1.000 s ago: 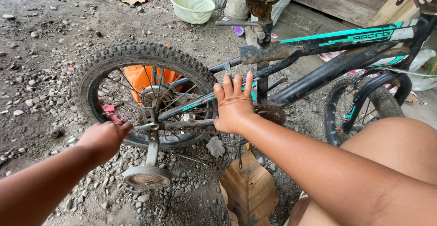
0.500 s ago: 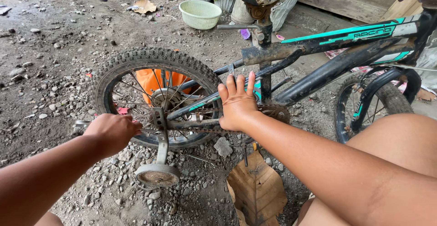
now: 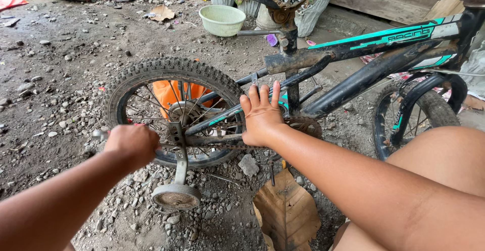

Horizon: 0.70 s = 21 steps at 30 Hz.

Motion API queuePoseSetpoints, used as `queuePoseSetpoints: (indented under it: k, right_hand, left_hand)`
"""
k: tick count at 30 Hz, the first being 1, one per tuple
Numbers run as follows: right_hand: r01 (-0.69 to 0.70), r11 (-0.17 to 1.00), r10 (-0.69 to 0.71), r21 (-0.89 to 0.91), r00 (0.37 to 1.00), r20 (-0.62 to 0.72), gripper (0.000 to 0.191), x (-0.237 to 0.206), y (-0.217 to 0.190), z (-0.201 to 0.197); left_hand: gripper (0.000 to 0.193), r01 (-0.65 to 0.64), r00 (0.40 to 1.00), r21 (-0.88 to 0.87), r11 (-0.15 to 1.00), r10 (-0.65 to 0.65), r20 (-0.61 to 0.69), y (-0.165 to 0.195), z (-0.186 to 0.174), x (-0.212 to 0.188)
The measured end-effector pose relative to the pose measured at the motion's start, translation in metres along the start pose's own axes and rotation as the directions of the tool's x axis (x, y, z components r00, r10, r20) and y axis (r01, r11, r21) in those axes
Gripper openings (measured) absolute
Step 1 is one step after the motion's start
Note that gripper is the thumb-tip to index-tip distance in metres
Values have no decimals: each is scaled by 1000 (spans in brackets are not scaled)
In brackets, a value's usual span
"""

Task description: The person uses a screwdriver to loosen a bolt on the bicycle chain guard, then removes the guard. They then use a wrench to adjust the rear wheel axle nut while holding the wheel.

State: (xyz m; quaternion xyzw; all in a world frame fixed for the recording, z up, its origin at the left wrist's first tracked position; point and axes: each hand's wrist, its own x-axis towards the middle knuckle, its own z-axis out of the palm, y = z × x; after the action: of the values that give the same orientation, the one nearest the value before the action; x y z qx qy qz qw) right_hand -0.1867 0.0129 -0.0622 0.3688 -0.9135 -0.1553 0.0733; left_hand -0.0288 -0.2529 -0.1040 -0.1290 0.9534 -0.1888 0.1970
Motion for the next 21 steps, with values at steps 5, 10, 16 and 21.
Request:
queuePoseSetpoints:
  k: [5, 10, 16, 21]
  right_hand:
    - [-6, 1000, 6, 1, 1000, 13, 107, -1, 0, -2]
    - [-24, 1000, 24, 6, 1000, 7, 106, -1, -1, -1]
    - [-20, 1000, 20, -14, 1000, 10, 107, -2, 0, -1]
    - [-23, 1000, 22, 9, 1000, 7, 108, -4, -1, -3]
  left_hand:
    - [27, -42, 997, -18, 999, 40, -65, -10, -20, 14]
    - [36, 19, 996, -35, 999, -22, -86, -4, -29, 7]
    - [22, 36, 989, -94, 995, -49, -137, 1, -43, 15]
    - [32, 108, 989, -278, 955, -132, -70, -9, 1, 24]
